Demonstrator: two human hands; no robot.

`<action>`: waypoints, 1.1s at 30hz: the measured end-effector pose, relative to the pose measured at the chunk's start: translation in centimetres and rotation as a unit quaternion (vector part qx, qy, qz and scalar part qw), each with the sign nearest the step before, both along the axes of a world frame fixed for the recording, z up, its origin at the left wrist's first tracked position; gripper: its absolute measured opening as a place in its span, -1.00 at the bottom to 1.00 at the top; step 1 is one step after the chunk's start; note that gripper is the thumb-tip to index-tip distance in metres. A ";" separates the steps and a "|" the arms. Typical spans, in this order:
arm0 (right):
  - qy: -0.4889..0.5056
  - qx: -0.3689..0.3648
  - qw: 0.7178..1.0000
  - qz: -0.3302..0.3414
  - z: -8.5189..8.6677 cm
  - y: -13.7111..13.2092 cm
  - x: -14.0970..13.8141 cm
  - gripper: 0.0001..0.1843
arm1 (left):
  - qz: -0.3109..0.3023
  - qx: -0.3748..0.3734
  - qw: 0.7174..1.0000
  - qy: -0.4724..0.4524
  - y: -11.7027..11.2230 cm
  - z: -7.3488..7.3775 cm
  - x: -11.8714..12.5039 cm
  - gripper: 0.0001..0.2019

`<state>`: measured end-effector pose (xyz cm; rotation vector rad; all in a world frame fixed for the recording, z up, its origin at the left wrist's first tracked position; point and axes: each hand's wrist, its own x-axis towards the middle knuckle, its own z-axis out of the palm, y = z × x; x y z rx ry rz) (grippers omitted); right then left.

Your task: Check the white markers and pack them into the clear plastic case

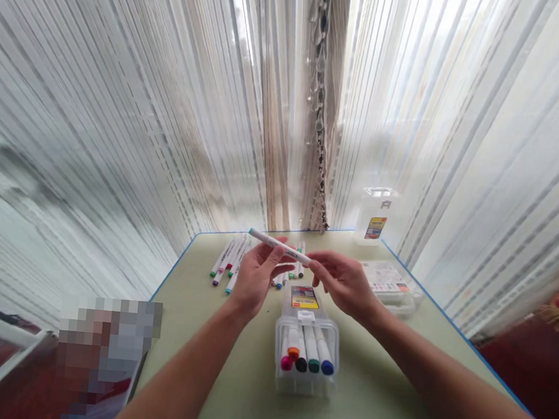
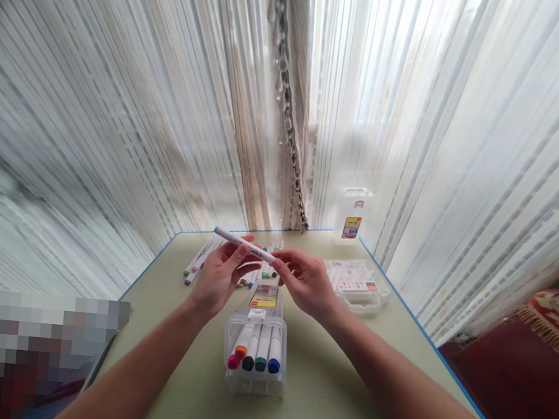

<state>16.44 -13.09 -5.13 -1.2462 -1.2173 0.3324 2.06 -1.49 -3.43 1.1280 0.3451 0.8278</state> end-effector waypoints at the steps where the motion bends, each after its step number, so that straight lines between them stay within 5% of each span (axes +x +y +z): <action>1: -0.002 -0.002 1.000 0.005 0.0 -0.1 0.0 -0.71 | 0.010 0.001 1.000 -0.004 0.1 0.0 0.0 -0.63; 5: 0.008 -0.003 1.000 -0.013 -0.1 -0.2 0.2 -0.70 | 0.037 0.025 0.999 -0.029 0.8 -0.1 0.1 -0.60; 9: 0.030 -0.003 0.999 -0.009 0.0 -0.3 0.5 -0.59 | 0.063 0.157 0.985 0.024 1.5 -0.3 -0.2 -0.63; 13: 0.069 0.006 0.997 0.021 0.4 -0.3 0.4 -0.35 | -0.014 0.263 0.961 0.086 1.6 -0.6 -0.6 -0.67; 15: 0.079 0.013 0.997 0.022 0.6 -0.3 0.3 -0.40 | -0.032 0.286 0.952 0.105 1.5 -0.7 -0.7 -0.71; 20: 0.079 0.009 0.997 0.022 0.7 -0.2 0.4 -0.69 | -0.013 0.268 0.958 0.103 1.5 -0.4 -0.9 -0.71; 25: 0.149 0.029 0.988 0.009 1.0 -0.2 1.0 -0.73 | 0.054 0.264 0.956 0.118 1.9 0.0 -1.1 -0.64; 33: 0.211 0.038 0.977 0.009 1.3 -0.3 1.7 -0.71 | 0.070 0.192 0.978 0.049 2.0 0.6 -1.1 -0.67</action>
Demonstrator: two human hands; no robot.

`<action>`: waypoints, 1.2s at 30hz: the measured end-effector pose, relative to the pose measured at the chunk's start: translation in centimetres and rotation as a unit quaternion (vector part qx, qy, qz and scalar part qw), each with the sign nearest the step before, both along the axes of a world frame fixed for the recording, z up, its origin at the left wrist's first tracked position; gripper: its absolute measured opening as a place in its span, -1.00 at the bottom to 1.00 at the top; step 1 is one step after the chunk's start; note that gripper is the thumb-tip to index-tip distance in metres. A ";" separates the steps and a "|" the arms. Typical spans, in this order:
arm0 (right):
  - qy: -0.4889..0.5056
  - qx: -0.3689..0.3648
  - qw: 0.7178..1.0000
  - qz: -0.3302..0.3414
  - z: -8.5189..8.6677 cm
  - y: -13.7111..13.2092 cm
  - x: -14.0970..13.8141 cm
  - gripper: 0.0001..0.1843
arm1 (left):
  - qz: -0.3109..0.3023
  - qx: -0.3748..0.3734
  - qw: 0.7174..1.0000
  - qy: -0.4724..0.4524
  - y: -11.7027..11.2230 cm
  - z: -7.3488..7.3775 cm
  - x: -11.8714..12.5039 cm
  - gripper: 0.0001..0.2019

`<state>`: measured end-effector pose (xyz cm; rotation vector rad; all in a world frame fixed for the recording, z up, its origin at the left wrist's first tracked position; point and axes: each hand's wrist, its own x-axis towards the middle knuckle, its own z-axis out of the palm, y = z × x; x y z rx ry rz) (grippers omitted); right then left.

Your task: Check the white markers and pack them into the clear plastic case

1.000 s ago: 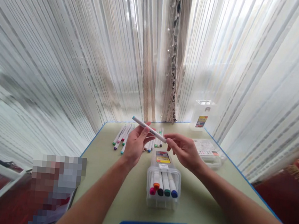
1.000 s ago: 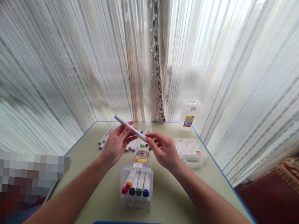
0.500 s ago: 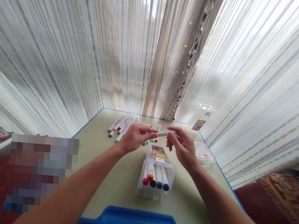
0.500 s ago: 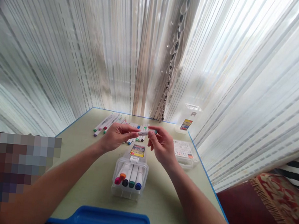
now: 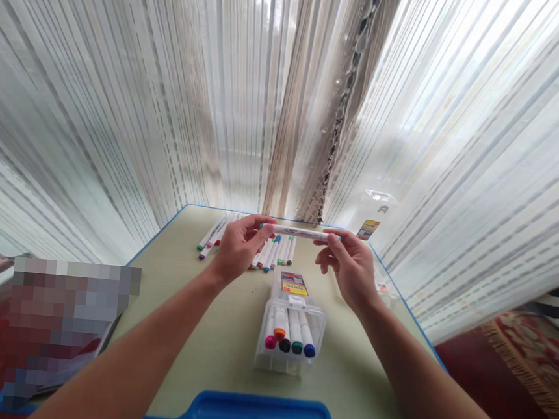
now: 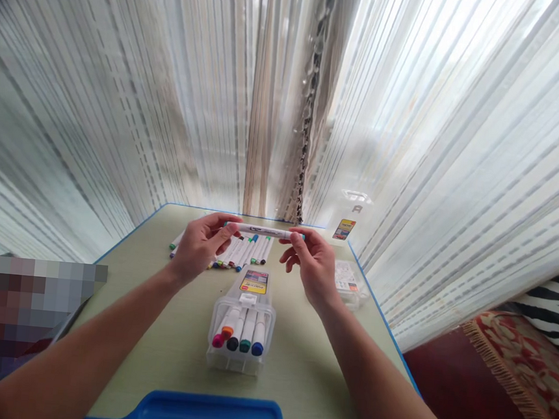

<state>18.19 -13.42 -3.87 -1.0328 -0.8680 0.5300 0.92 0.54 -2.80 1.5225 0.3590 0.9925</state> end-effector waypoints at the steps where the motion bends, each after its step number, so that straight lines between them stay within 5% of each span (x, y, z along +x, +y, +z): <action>1: 0.003 0.002 1.000 0.001 0.1 0.0 -0.1 -0.70 | 0.002 -0.003 1.000 -0.007 -0.1 0.2 0.0 -0.68; 11: -0.028 -0.015 0.999 0.032 3.9 -0.1 -0.8 -0.65 | 0.037 0.005 0.999 -0.022 -0.9 3.8 -1.8 -0.74; 20: -0.004 -0.029 1.000 0.010 0.2 -1.7 -0.7 -0.78 | 0.038 0.011 0.998 0.040 -2.0 -0.3 -2.2 -0.72; 30: -0.019 -0.055 0.998 -0.008 0.7 -3.7 -1.3 -0.82 | 0.033 -0.035 0.996 0.075 -4.0 0.6 -2.5 -0.78; 36: -0.002 -0.067 0.998 -0.016 0.1 -3.6 -1.2 -0.81 | 0.031 0.016 0.997 0.072 -4.4 0.3 -2.7 -0.87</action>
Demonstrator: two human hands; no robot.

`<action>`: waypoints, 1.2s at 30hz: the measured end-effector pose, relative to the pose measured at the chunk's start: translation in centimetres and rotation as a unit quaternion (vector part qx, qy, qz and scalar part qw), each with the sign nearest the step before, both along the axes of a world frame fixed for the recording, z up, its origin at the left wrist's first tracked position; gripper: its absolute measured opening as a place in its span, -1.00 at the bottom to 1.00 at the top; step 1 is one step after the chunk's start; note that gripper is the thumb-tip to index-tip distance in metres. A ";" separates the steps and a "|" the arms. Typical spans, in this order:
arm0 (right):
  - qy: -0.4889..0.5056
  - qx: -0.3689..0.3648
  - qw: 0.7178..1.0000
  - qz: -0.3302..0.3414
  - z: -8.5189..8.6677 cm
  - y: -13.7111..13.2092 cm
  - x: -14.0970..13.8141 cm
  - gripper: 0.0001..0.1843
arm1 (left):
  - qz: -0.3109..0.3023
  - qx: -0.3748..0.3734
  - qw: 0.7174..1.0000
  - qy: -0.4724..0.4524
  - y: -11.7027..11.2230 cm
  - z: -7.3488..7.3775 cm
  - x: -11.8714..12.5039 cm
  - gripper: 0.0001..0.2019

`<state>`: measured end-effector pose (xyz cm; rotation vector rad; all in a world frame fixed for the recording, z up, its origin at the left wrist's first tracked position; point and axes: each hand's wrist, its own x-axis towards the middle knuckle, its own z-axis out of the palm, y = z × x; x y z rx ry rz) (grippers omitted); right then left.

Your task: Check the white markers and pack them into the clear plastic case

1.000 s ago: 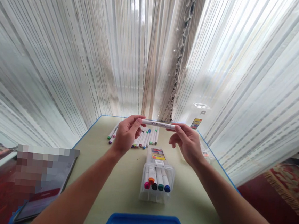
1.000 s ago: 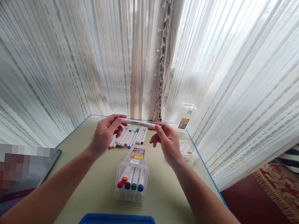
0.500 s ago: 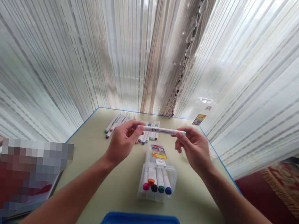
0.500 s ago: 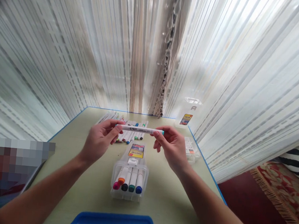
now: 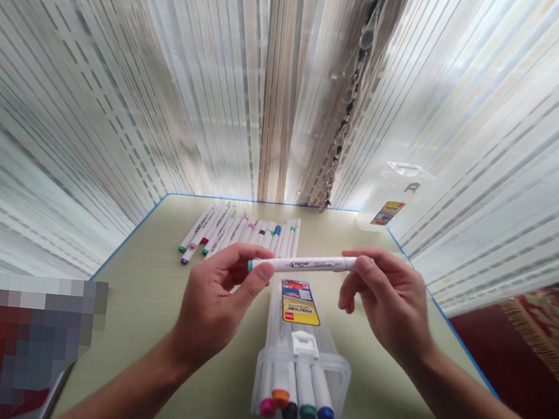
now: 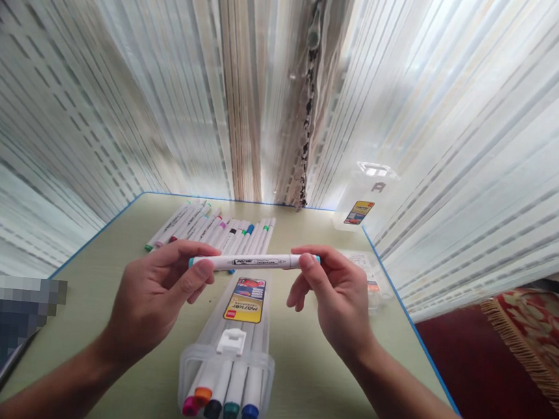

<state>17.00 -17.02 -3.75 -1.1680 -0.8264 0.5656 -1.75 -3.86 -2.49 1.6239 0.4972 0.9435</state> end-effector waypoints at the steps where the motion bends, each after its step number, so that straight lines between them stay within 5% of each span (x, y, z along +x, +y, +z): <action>1: 0.003 -0.001 1.000 -0.001 -0.1 0.1 0.0 -0.81 | 0.003 0.008 1.000 0.002 0.0 0.0 0.0 -0.88; 19: 0.006 -0.014 1.000 0.002 -0.9 0.5 -0.2 -0.78 | 0.022 0.025 0.999 0.016 0.6 -1.6 0.2 -0.84; 36: 0.022 -0.008 1.000 0.016 -1.0 0.7 -0.1 -0.81 | 0.059 0.056 0.997 0.009 0.2 -0.8 -0.3 -0.80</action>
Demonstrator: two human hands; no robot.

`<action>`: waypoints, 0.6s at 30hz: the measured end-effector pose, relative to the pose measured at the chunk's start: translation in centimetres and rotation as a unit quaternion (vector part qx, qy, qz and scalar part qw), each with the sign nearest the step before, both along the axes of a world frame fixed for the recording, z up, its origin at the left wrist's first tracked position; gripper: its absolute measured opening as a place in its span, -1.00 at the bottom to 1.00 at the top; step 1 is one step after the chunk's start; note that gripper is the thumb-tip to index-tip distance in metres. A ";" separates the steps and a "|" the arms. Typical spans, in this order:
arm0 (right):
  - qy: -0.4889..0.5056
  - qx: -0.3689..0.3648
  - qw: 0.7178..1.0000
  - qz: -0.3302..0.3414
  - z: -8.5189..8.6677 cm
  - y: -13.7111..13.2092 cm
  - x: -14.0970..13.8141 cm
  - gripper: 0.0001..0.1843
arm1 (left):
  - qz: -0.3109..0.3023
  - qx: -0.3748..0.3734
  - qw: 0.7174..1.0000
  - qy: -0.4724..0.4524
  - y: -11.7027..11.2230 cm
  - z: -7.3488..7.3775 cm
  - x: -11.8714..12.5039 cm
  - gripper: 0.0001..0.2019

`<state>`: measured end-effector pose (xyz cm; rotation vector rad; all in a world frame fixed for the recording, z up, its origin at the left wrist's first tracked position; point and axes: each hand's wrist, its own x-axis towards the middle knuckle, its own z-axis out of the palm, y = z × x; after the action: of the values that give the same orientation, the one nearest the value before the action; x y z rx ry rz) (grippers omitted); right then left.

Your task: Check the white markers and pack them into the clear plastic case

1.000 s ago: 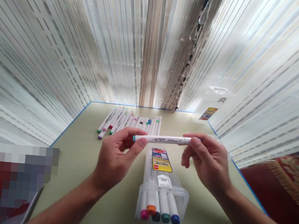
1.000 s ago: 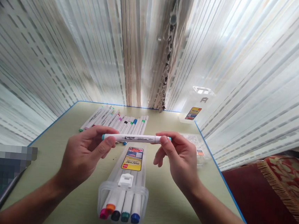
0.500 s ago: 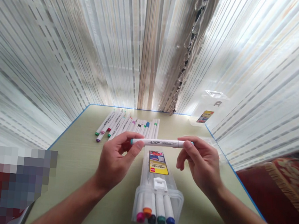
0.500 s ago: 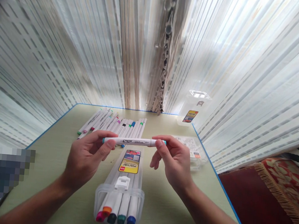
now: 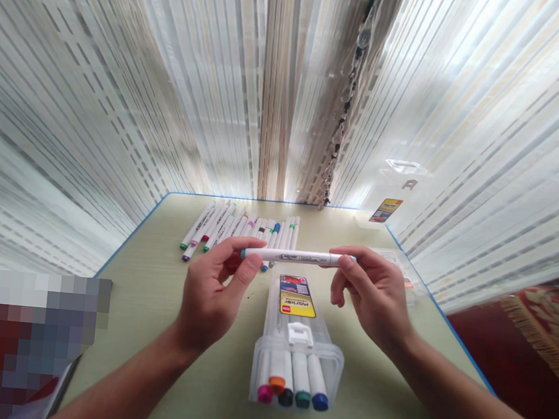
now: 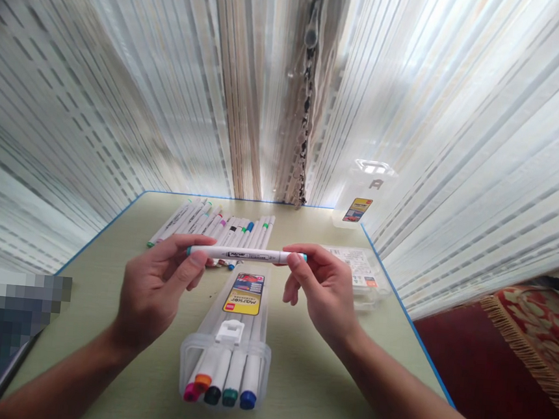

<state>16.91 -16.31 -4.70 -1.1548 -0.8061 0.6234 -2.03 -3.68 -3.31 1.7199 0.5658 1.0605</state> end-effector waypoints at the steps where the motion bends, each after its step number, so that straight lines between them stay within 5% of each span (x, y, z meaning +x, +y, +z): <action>1: 0.000 0.001 1.000 0.000 0.0 0.0 0.0 -0.82 | -0.003 -0.001 1.000 0.001 0.0 0.0 0.0 -0.79; 18: -0.014 0.008 1.000 -0.004 0.3 -0.3 0.0 -0.82 | -0.017 0.006 1.000 0.002 0.2 0.1 -0.1 -0.81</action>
<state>16.89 -16.59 -4.35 -1.1530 -0.8285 0.5949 -2.09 -3.49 -3.22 1.7367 0.5317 1.0394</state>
